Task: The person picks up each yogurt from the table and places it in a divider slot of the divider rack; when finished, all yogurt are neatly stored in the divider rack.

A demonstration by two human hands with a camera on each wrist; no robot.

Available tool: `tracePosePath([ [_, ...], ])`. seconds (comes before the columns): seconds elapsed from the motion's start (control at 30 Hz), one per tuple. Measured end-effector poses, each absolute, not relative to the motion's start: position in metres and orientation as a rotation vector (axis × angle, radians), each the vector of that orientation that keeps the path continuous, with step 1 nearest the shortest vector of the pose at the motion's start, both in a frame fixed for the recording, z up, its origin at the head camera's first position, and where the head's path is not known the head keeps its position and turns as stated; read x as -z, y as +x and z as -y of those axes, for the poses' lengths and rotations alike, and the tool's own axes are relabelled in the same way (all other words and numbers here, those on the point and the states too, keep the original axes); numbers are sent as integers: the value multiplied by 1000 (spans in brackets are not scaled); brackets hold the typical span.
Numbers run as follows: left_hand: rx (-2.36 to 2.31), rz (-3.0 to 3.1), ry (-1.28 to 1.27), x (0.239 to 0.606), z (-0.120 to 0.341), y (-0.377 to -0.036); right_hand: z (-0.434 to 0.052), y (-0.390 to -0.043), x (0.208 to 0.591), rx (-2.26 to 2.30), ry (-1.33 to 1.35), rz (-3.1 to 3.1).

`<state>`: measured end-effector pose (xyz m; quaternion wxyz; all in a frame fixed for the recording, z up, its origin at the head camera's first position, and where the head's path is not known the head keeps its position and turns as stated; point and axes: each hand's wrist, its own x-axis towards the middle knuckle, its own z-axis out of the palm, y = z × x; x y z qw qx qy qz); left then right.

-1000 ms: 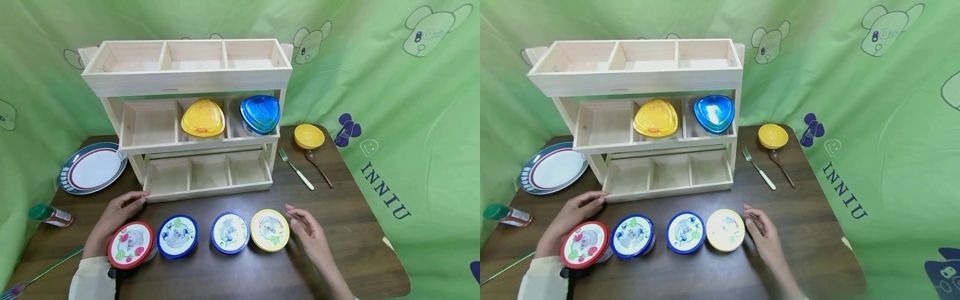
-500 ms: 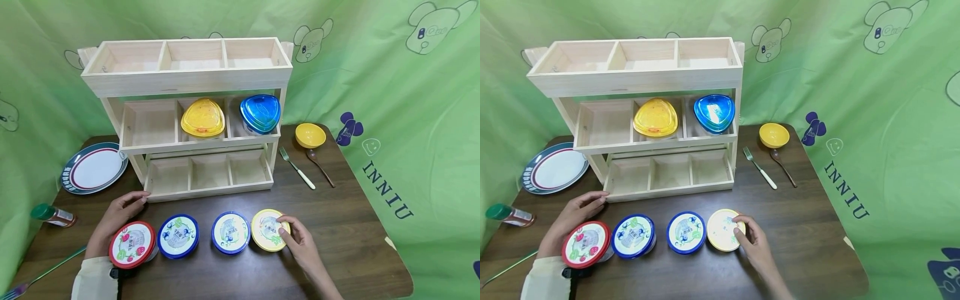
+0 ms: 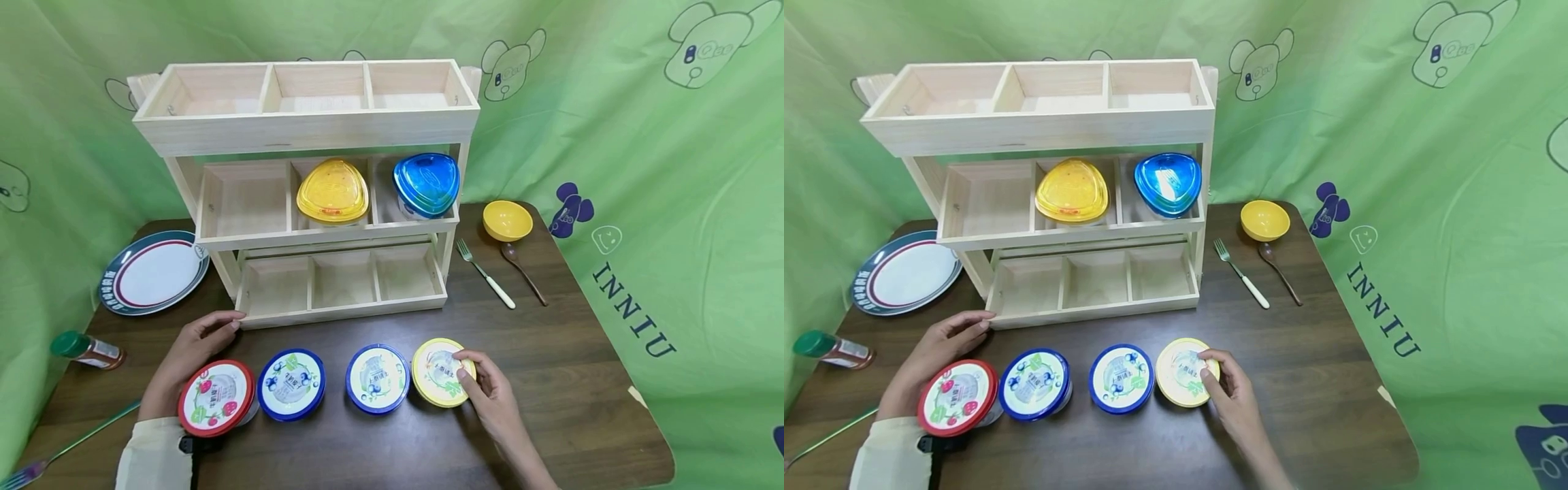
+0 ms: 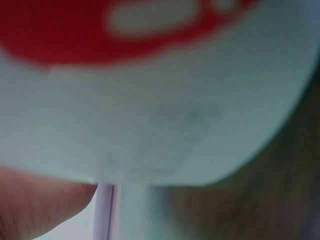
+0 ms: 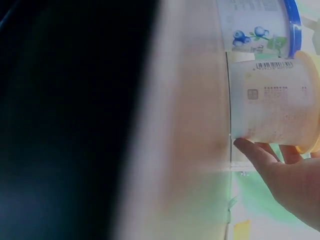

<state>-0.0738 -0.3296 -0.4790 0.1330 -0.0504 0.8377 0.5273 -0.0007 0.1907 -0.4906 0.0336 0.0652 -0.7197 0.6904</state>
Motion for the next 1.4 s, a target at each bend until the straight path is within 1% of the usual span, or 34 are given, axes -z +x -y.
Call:
tracePosePath([
  [0.27,-1539,-2421,-156,479,329,-74,-199,-9,469,-2095,118,2162],
  [0.53,-1498,-2439,-158,479,328,-75,-205,-16,441,-2296,19,2007],
  [0.9,-1483,-2419,-199,477,327,-76,-201,-37,403,-2275,-31,1917],
  [1.1,-1480,-2429,-191,479,326,-76,-197,-47,384,-2233,-23,1920],
  [1.4,-1495,-2425,-190,480,327,-76,-193,-61,362,-2135,76,1917],
])
